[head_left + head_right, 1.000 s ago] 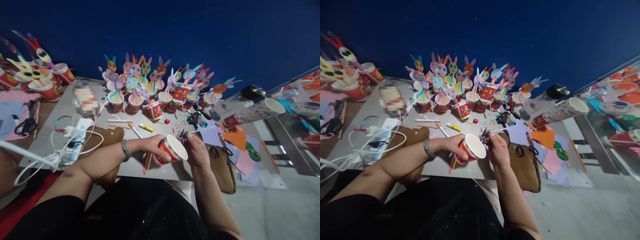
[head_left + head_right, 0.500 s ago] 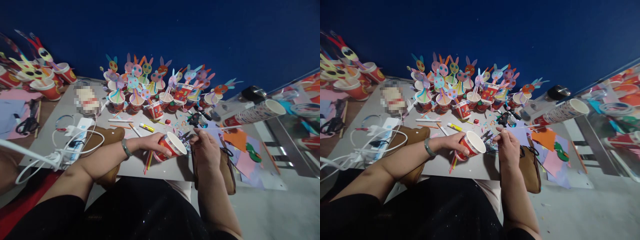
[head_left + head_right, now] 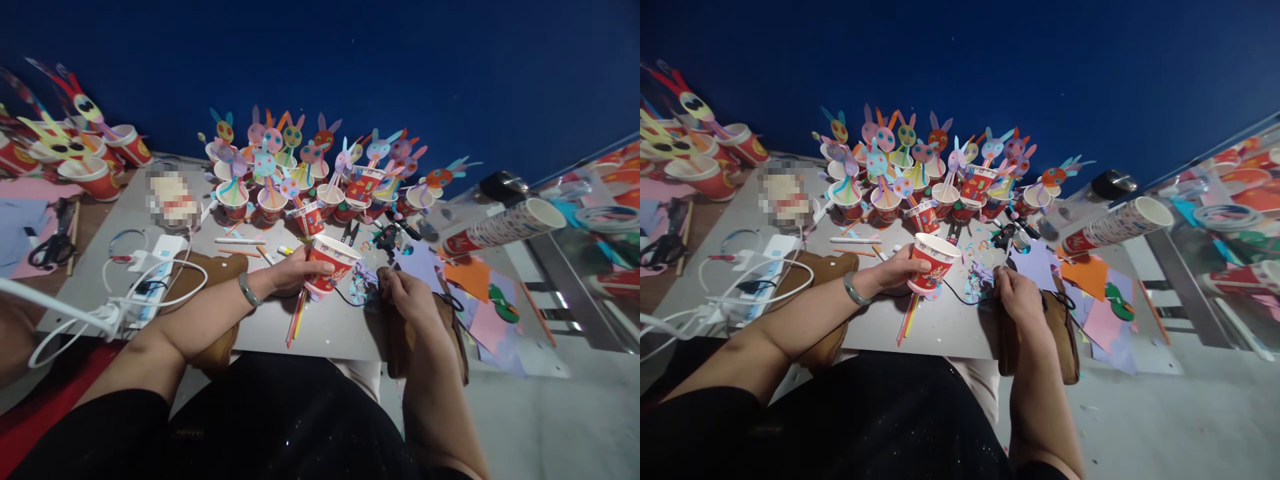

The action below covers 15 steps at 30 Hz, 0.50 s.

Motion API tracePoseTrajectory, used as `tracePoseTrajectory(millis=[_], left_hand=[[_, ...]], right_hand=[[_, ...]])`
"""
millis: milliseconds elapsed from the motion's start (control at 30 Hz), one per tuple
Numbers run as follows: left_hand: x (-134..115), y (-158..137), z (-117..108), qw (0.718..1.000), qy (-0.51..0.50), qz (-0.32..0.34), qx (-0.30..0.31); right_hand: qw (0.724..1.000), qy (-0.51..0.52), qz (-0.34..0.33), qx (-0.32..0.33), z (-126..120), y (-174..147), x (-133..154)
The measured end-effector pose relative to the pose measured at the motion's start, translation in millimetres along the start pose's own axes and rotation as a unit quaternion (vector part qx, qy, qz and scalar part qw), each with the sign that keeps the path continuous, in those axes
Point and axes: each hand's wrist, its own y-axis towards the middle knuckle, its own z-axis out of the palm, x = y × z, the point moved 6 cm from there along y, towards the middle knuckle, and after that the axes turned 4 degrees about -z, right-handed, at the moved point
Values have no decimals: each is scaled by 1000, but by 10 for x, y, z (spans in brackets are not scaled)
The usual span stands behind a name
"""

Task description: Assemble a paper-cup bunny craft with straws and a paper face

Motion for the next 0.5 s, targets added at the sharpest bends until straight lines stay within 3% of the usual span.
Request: tracePoseTrajectory(millis=[167,500], left_hand=[[-3,-2,20,1000,-6,-9,15],[-74,-14,18,1000,11,14,-11]], right_hand=[[997,19,-10,68,92,126,104],[990,-57,-10,132,221,460,311]])
